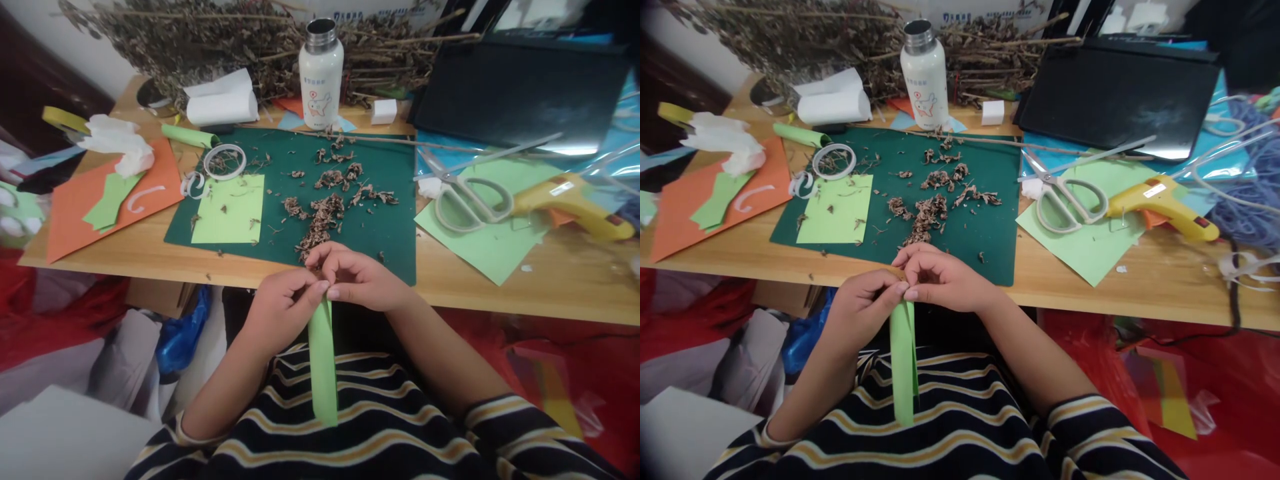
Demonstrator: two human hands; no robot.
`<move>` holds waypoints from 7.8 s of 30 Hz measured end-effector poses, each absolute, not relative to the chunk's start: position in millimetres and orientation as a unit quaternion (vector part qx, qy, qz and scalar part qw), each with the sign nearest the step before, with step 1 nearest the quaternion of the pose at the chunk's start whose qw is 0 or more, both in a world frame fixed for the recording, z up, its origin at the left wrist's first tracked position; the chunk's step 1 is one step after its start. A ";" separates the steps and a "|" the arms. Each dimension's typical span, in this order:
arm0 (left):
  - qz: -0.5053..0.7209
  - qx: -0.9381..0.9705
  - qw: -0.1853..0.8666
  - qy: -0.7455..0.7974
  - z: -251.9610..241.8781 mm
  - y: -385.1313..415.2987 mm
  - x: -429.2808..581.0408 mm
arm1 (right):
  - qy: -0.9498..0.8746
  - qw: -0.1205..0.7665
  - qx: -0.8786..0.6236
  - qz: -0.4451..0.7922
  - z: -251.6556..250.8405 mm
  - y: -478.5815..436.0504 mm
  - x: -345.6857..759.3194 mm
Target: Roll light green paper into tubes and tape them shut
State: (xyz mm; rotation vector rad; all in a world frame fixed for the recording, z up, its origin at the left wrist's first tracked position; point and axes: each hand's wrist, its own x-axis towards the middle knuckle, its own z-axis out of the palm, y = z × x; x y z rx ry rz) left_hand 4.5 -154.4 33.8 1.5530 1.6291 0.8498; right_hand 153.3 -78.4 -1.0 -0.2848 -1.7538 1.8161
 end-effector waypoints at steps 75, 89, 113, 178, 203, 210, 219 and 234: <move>0.350 0.588 0.369 0.630 29.1 -154.1 4.7 | -0.659 0.361 -0.294 0.591 7.3 -105.5 162.4; 0.515 0.396 0.397 0.648 7.6 -155.3 6.6 | -0.860 0.269 -0.335 0.275 -3.6 -126.0 183.6; 0.474 0.458 0.449 0.603 13.2 -176.2 -16.5 | -0.905 0.384 -0.184 0.002 2.1 -109.4 184.4; 0.254 0.792 0.064 0.552 49.0 -182.9 -24.7 | -0.857 0.440 -0.269 -0.015 14.0 -122.9 161.9; 0.379 0.719 0.075 0.578 17.6 -177.0 -17.6 | -0.599 0.535 -0.326 0.499 0.4 -115.8 163.0; 0.225 0.798 0.124 0.545 43.2 -159.3 -18.6 | -0.647 0.431 -0.310 0.547 15.6 -107.7 174.2; 0.290 0.797 0.156 0.506 44.6 -155.8 2.2 | -0.707 0.330 -0.250 0.573 16.4 -104.1 181.8; 0.196 0.677 0.310 0.638 49.0 -166.1 -1.4 | -0.663 0.318 -0.182 0.653 3.4 -101.3 185.5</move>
